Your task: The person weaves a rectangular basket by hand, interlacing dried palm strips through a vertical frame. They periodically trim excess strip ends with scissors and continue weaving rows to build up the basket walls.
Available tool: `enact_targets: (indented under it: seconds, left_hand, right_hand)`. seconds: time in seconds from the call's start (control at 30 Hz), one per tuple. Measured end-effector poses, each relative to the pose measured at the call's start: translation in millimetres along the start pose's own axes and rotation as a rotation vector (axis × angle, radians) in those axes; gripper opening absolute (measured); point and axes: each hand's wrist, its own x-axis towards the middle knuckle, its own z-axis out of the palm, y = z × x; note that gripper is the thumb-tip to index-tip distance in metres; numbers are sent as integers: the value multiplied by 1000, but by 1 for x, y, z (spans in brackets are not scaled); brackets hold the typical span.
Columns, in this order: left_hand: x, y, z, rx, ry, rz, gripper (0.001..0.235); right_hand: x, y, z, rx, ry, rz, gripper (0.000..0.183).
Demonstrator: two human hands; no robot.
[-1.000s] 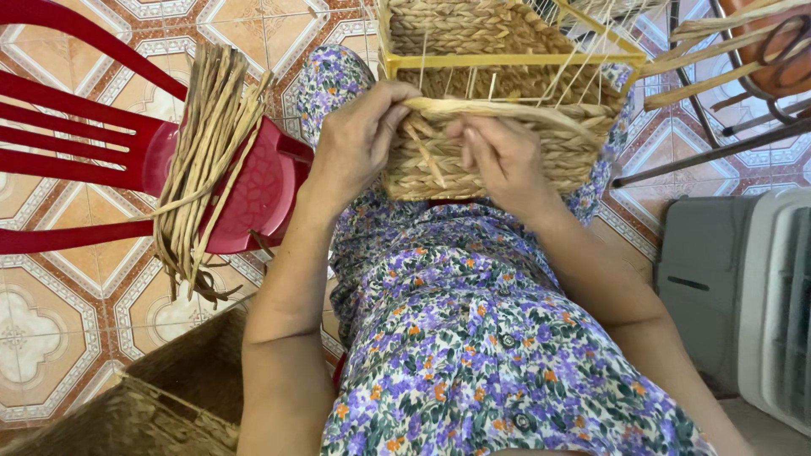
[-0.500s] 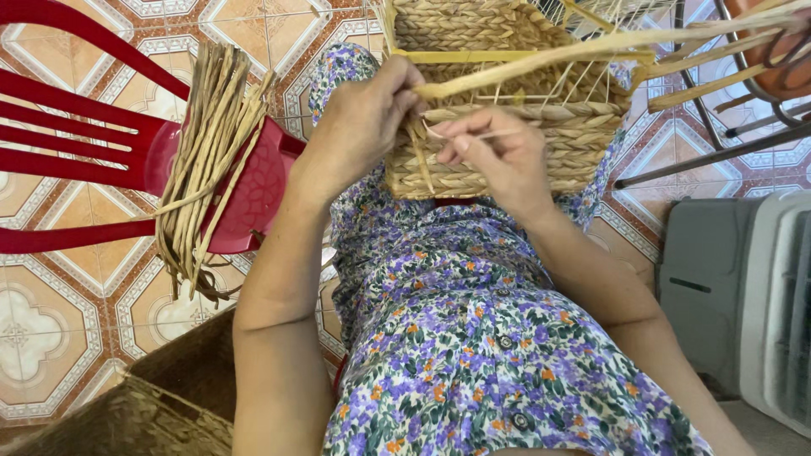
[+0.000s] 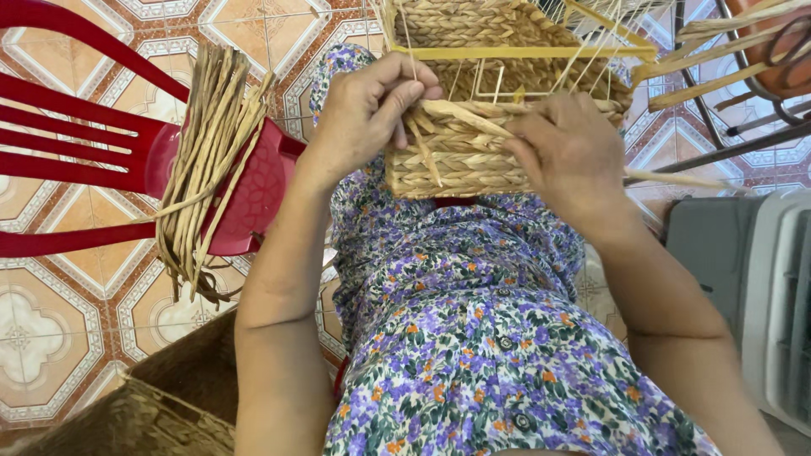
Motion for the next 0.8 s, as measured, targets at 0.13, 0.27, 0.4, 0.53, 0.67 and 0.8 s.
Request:
enact_targets:
  seconds: [0.13, 0.27, 0.4, 0.53, 0.67, 0.8]
  left_hand:
    - [4, 10, -5, 62, -49, -44, 10]
    - [12, 18, -18, 149, -205, -91, 15]
    - [16, 15, -25, 210, -345, -59, 19]
    - [15, 1, -10, 348, -198, 216, 14]
    - [3, -10, 13, 634, 59, 421, 8]
    - [-4, -9, 11, 341, 12, 292, 5]
  right_hand:
    - [4, -36, 24, 212, 142, -264, 41]
    - [15, -28, 54, 512, 242, -303, 12]
    - [19, 3, 68, 589, 237, -56, 8]
    - [24, 9, 69, 984, 208, 52, 15]
    - [30, 13, 55, 1126, 132, 205, 26]
    - [34, 5, 64, 785, 69, 206, 24]
